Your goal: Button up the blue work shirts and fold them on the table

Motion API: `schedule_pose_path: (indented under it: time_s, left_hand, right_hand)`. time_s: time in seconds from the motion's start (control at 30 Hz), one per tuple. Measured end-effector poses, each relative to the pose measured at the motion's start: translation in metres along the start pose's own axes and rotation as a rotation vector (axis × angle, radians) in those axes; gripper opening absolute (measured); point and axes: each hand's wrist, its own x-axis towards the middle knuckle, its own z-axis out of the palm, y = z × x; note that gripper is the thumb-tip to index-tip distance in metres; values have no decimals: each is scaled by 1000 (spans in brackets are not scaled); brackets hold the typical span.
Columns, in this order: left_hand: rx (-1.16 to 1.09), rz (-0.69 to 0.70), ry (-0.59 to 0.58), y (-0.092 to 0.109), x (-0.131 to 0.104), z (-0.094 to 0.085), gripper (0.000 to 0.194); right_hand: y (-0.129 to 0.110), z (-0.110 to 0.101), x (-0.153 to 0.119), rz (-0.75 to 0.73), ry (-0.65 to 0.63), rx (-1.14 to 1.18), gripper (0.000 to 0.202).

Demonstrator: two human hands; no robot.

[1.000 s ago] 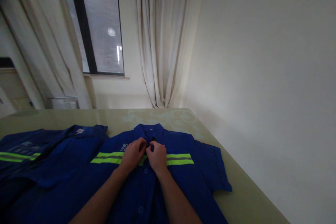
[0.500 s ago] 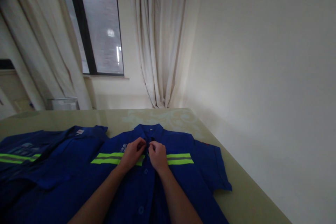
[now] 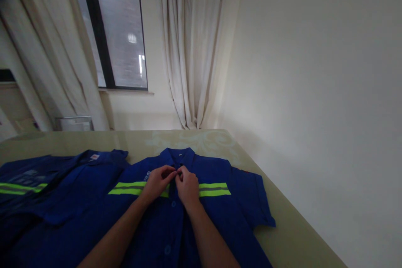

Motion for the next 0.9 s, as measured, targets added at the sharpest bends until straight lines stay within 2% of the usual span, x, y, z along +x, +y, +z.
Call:
schedule_pose_path:
  time_s: [0.13, 0.3, 0.43, 0.5, 0.6, 0.73, 0.8, 0.9]
  left_hand:
    - [36, 9, 6, -2, 0, 0, 22]
    - [100, -36, 24, -2, 2, 4, 15]
    - [179, -61, 20, 4, 0, 8, 12]
    - [235, -28, 6, 8, -2, 8, 17]
    - [410, 98, -2, 13, -7, 7, 24]
    - [599, 187, -9, 15, -9, 2, 20]
    - [641, 165, -17, 13, -8, 2, 19]
    - [699, 91, -6, 11, -7, 3, 23]
  right_hand:
    - [-2, -1, -2, -27, -7, -70, 11]
    - [-6, -2, -3, -98, 61, -104, 12]
    - [-4, -1, -1, -69, 110, -61, 11]
    - [0, 0, 2, -13, 105, 23, 11]
    - [6, -1, 7, 67, 35, 184, 15]
    - [13, -1, 11, 75, -32, 266, 20]
    - [16, 2, 11, 60, 0, 283, 23]
    - [19, 7, 10, 64, 121, 281, 28]
